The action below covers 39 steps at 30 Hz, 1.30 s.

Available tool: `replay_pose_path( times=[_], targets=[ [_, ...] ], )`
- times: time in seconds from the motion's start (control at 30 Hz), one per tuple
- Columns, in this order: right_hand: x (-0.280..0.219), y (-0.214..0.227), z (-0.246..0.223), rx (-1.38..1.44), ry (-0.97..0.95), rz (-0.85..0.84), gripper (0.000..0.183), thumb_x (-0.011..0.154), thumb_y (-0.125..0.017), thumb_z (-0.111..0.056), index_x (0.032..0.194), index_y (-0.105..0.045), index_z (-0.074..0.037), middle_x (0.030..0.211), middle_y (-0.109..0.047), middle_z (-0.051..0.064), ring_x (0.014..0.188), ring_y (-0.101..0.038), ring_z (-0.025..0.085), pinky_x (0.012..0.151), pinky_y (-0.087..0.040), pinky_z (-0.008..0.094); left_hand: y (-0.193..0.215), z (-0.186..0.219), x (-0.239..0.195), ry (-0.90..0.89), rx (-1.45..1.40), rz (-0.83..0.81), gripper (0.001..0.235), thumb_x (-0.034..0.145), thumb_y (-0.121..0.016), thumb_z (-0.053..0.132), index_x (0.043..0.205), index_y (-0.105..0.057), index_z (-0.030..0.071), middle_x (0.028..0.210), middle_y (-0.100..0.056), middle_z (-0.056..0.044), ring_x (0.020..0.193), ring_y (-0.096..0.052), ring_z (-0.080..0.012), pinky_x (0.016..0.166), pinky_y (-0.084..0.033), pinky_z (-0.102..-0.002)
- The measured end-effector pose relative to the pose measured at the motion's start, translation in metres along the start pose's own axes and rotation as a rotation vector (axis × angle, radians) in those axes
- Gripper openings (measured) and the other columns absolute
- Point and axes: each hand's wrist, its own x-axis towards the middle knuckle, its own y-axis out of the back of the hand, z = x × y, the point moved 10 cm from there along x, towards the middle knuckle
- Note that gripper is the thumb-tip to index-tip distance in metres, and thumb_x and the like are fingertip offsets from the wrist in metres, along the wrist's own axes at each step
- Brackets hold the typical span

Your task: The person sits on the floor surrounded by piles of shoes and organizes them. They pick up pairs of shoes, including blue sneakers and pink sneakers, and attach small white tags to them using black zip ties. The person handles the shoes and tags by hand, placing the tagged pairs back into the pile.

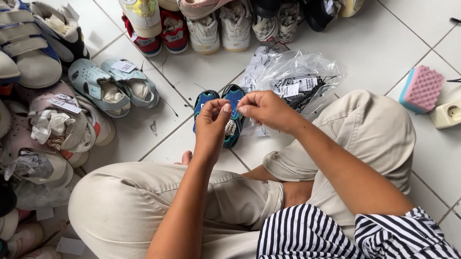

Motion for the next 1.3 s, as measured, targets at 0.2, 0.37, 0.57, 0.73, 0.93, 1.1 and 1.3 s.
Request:
replay_pose_path(
  times=[0.2, 0.37, 0.57, 0.73, 0.93, 1.1, 1.3],
  targets=[
    [0.023, 0.010, 0.032, -1.154, 0.281, 0.044, 0.009, 0.095, -0.066, -0.007, 0.088, -0.071, -0.005, 0.077, -0.060, 0.007, 0.065, -0.069, 0.018, 0.059, -0.056, 0.025, 0.001, 0.001, -0.005, -0.008, 0.747, 0.019, 0.024, 0.098, -0.068, 0.023, 0.117, -0.069, 0.009, 0.119, -0.064, -0.018, 0.110, -0.067, -0.0340, 0.088, -0.054, -0.042],
    [0.017, -0.017, 0.027, -1.434, 0.533, 0.111, 0.011, 0.085, -0.066, 0.003, 0.077, -0.063, -0.004, 0.074, -0.052, 0.004, 0.057, -0.063, 0.019, 0.045, -0.053, 0.028, -0.009, -0.012, 0.002, -0.059, 1.018, 0.003, 0.034, 0.095, -0.073, 0.023, 0.122, -0.066, 0.003, 0.112, -0.066, -0.020, 0.099, -0.072, -0.0328, 0.081, -0.060, -0.041],
    [0.027, -0.025, 0.034, -1.589, 0.805, 0.183, 0.011, 0.083, -0.069, 0.001, 0.080, -0.066, -0.008, 0.072, -0.048, -0.001, 0.058, -0.058, 0.013, 0.044, -0.045, 0.024, -0.006, -0.026, 0.014, -0.066, 1.081, -0.008, 0.039, 0.092, -0.076, 0.024, 0.124, -0.067, 0.003, 0.106, -0.071, -0.017, 0.094, -0.074, -0.0312, 0.077, -0.062, -0.040],
    [0.021, -0.026, 0.037, -1.599, 0.802, 0.110, 0.011, 0.080, -0.070, 0.002, 0.081, -0.067, -0.009, 0.072, -0.051, 0.000, 0.060, -0.059, 0.015, 0.047, -0.047, 0.026, -0.004, -0.032, 0.019, -0.052, 1.043, -0.028, 0.041, 0.090, -0.077, 0.019, 0.127, -0.066, 0.006, 0.105, -0.071, -0.017, 0.092, -0.074, -0.0326, 0.075, -0.061, -0.043],
    [0.013, -0.015, 0.047, -1.504, 0.642, 0.056, 0.007, 0.085, -0.068, -0.001, 0.087, -0.070, -0.008, 0.075, -0.053, 0.001, 0.062, -0.060, 0.016, 0.049, -0.048, 0.028, -0.006, -0.012, 0.013, -0.050, 1.108, -0.052, 0.046, 0.090, -0.076, 0.012, 0.134, -0.064, 0.014, 0.105, -0.072, -0.016, 0.092, -0.074, -0.0317, 0.073, -0.060, -0.043],
    [0.015, -0.011, 0.065, -1.384, 0.438, 0.042, 0.007, 0.088, -0.065, -0.004, 0.086, -0.072, -0.004, 0.074, -0.058, 0.004, 0.060, -0.066, 0.021, 0.053, -0.055, 0.030, -0.011, -0.011, 0.012, -0.103, 1.162, -0.040, 0.041, 0.088, -0.079, 0.012, 0.128, -0.069, 0.018, 0.104, -0.073, -0.017, 0.088, -0.075, -0.0313, 0.070, -0.060, -0.040],
    [0.023, -0.002, 0.079, -1.238, 0.303, 0.046, 0.011, 0.093, -0.062, -0.008, 0.090, -0.072, -0.005, 0.077, -0.058, 0.006, 0.064, -0.068, 0.025, 0.056, -0.057, 0.034, -0.012, -0.007, 0.011, -0.099, 1.168, -0.048, 0.040, 0.089, -0.078, 0.011, 0.127, -0.070, 0.019, 0.105, -0.073, -0.018, 0.087, -0.075, -0.0311, 0.070, -0.061, -0.040]
  ],
)
